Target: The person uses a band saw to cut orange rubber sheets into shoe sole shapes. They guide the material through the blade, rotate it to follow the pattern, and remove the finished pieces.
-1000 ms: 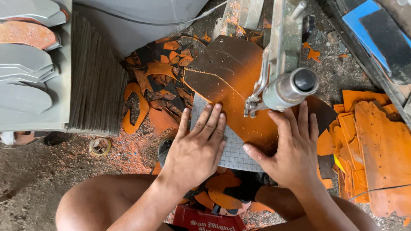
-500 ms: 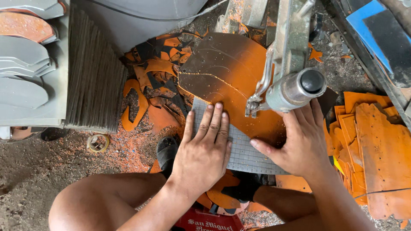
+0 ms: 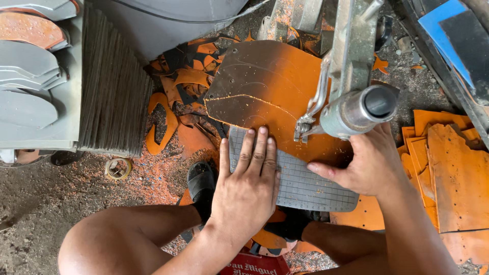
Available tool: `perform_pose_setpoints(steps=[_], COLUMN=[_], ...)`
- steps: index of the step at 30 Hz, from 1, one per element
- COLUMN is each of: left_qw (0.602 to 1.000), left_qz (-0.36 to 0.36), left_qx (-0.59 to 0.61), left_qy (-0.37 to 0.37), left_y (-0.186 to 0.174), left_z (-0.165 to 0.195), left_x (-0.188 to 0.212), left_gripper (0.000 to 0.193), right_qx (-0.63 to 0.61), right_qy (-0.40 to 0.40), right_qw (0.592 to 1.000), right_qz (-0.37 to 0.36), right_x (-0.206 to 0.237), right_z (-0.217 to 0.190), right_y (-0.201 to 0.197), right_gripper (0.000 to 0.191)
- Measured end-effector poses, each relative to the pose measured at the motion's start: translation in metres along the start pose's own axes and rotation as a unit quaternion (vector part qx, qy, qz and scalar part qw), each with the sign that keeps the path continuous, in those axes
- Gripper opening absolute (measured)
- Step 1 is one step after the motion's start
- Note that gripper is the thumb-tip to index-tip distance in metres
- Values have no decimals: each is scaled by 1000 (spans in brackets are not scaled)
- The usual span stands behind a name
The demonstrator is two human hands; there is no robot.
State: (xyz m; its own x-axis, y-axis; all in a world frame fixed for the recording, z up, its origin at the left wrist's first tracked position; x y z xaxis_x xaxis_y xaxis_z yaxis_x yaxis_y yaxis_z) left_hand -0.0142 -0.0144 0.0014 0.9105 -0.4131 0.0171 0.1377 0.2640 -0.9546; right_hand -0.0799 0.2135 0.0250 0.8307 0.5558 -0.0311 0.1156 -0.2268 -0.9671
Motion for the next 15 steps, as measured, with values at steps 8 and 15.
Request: perform_pose_setpoints(steps=[8, 15], left_qw=[1000, 998], left_qz=[-17, -33], left_qx=[10, 3], left_qy=[-1, 48], left_y=[-12, -28], left_z=[1, -26], left_x=[1, -3], left_gripper=[50, 43], right_qx=[-78, -126], right_qy=[-34, 18], right_qw=[996, 991], right_qz=[-13, -40], right_x=[-11, -7], right_z=[12, 15], right_y=[-6, -10], right_gripper=[81, 63])
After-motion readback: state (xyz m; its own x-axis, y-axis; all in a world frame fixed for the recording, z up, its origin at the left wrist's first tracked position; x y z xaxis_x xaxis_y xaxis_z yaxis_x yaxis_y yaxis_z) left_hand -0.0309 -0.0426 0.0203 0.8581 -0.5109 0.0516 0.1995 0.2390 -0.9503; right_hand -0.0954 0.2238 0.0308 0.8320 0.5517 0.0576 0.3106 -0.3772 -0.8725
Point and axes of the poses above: each hand's wrist, its own x-axis away from the middle knuckle, its own y-axis out of the palm, z = x × y, the point moved 2 cm from there along -x, towards the middle knuckle, and after that the axes turned 14 degrees about -z, right-handed, at the moved point
